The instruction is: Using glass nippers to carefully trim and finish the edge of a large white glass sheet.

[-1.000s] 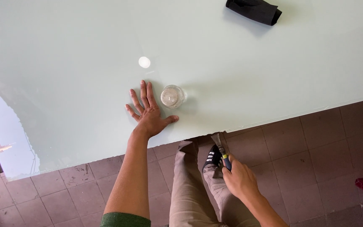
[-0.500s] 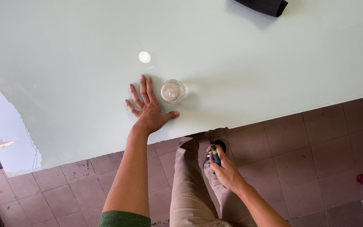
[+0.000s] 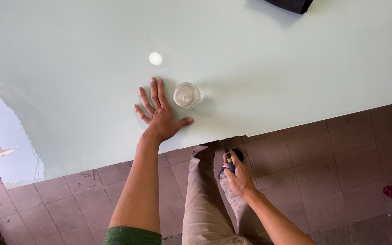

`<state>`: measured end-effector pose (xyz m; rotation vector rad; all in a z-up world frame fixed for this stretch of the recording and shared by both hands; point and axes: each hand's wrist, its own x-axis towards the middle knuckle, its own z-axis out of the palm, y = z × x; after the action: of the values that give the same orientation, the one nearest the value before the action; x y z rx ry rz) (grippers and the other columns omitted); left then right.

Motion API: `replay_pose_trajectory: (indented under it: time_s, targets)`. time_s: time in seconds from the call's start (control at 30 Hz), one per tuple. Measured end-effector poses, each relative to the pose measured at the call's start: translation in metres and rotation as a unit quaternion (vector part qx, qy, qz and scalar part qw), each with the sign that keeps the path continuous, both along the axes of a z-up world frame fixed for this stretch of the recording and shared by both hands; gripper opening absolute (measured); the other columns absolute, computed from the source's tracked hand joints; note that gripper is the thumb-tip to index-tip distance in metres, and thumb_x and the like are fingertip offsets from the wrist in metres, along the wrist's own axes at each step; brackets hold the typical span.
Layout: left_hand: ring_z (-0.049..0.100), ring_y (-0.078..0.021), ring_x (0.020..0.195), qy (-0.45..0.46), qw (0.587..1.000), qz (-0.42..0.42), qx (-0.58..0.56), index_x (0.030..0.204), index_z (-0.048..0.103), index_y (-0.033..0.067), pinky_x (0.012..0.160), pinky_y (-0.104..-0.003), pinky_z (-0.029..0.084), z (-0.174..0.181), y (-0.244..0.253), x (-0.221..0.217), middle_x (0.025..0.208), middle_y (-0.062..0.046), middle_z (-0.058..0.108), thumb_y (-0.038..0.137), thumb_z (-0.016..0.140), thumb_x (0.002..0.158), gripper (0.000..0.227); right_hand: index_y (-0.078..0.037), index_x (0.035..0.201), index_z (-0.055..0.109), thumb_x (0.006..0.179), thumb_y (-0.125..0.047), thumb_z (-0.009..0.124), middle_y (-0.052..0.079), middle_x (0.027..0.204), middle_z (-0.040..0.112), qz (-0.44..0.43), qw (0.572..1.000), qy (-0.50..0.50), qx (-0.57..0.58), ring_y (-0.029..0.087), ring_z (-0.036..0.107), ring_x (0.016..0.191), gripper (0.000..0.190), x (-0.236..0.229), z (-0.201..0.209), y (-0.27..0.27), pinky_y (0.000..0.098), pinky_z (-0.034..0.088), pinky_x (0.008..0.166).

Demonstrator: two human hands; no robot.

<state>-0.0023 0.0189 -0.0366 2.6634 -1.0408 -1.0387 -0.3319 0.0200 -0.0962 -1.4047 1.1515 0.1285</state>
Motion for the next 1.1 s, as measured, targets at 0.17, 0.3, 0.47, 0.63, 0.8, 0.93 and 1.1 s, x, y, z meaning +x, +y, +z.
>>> replay_pose_trajectory:
  time_s: [0.17,0.3,0.47,0.63,0.8,0.93,1.1]
  targets:
    - [-0.03,-0.049,0.164,0.0,1.0,-0.002,-0.002,0.18,-0.016,0.0209,0.125,-0.084,-0.004,-0.001,-0.001,0.002,0.185,-0.006,-0.025,0.079,0.09,0.074,0.161,-0.015,0.118,0.064,0.095,-0.028,0.058,0.023,0.098,0.073,0.043,0.997,0.061,-0.036,0.052,0.072,0.099,0.027,-0.017,-0.041,-0.002,0.061,0.052,0.091]
    - [-0.031,-0.0485,0.164,-0.001,1.0,-0.002,0.008,0.18,-0.017,0.0208,0.125,-0.083,-0.005,-0.002,0.0,0.001,0.185,-0.005,-0.026,0.079,0.09,0.075,0.161,-0.021,0.122,0.064,0.086,-0.018,0.062,0.008,0.094,0.065,0.026,0.999,0.013,0.014,0.034,0.071,0.095,0.036,-0.025,-0.023,0.0,0.0496,0.056,0.091]
    - [-0.031,-0.0485,0.163,-0.004,1.0,-0.003,0.003,0.18,-0.017,0.0204,0.126,-0.083,-0.006,0.0,0.0,0.001,0.185,-0.005,-0.026,0.08,0.09,0.076,0.161,-0.023,0.136,0.064,0.083,-0.014,0.062,0.006,0.097,0.064,0.012,0.996,-0.045,0.077,0.026,0.068,0.099,0.053,-0.014,0.017,-0.006,0.0459,0.056,0.096]
    - [-0.031,-0.049,0.163,-0.001,1.0,-0.004,0.0,0.18,-0.017,0.0198,0.125,-0.083,-0.007,0.001,0.0,0.001,0.185,-0.006,-0.026,0.077,0.091,0.077,0.16,-0.021,0.131,0.063,0.084,-0.017,0.061,0.008,0.098,0.062,0.017,0.997,-0.036,0.072,0.031,0.066,0.099,0.047,-0.003,0.018,-0.01,0.0491,0.054,0.095]
    - [-0.031,-0.0491,0.163,-0.002,1.0,-0.002,-0.006,0.18,-0.017,0.0194,0.125,-0.083,-0.007,0.001,0.0,0.001,0.185,-0.006,-0.025,0.079,0.091,0.076,0.161,-0.02,0.12,0.062,0.086,-0.019,0.059,0.011,0.096,0.064,0.037,0.999,0.01,0.034,0.038,0.068,0.097,0.034,0.003,0.039,-0.013,0.0533,0.054,0.092]
    - [-0.029,-0.0493,0.164,-0.008,1.0,-0.005,-0.01,0.181,-0.016,0.0194,0.125,-0.083,-0.007,0.001,0.0,0.0,0.186,-0.007,-0.024,0.079,0.092,0.078,0.159,-0.021,0.113,0.064,0.089,-0.021,0.06,0.013,0.094,0.072,0.041,0.997,0.063,0.021,0.04,0.073,0.096,0.024,-0.001,0.05,-0.012,0.0529,0.055,0.089]
    - [-0.028,-0.0502,0.164,-0.008,1.0,-0.006,-0.013,0.181,-0.015,0.0192,0.125,-0.084,-0.005,0.005,0.0,-0.002,0.185,-0.007,-0.024,0.074,0.095,0.079,0.16,-0.021,0.11,0.064,0.09,-0.019,0.06,0.014,0.089,0.071,0.046,0.996,0.077,0.023,0.04,0.073,0.089,0.02,-0.001,0.051,-0.015,0.051,0.055,0.082]
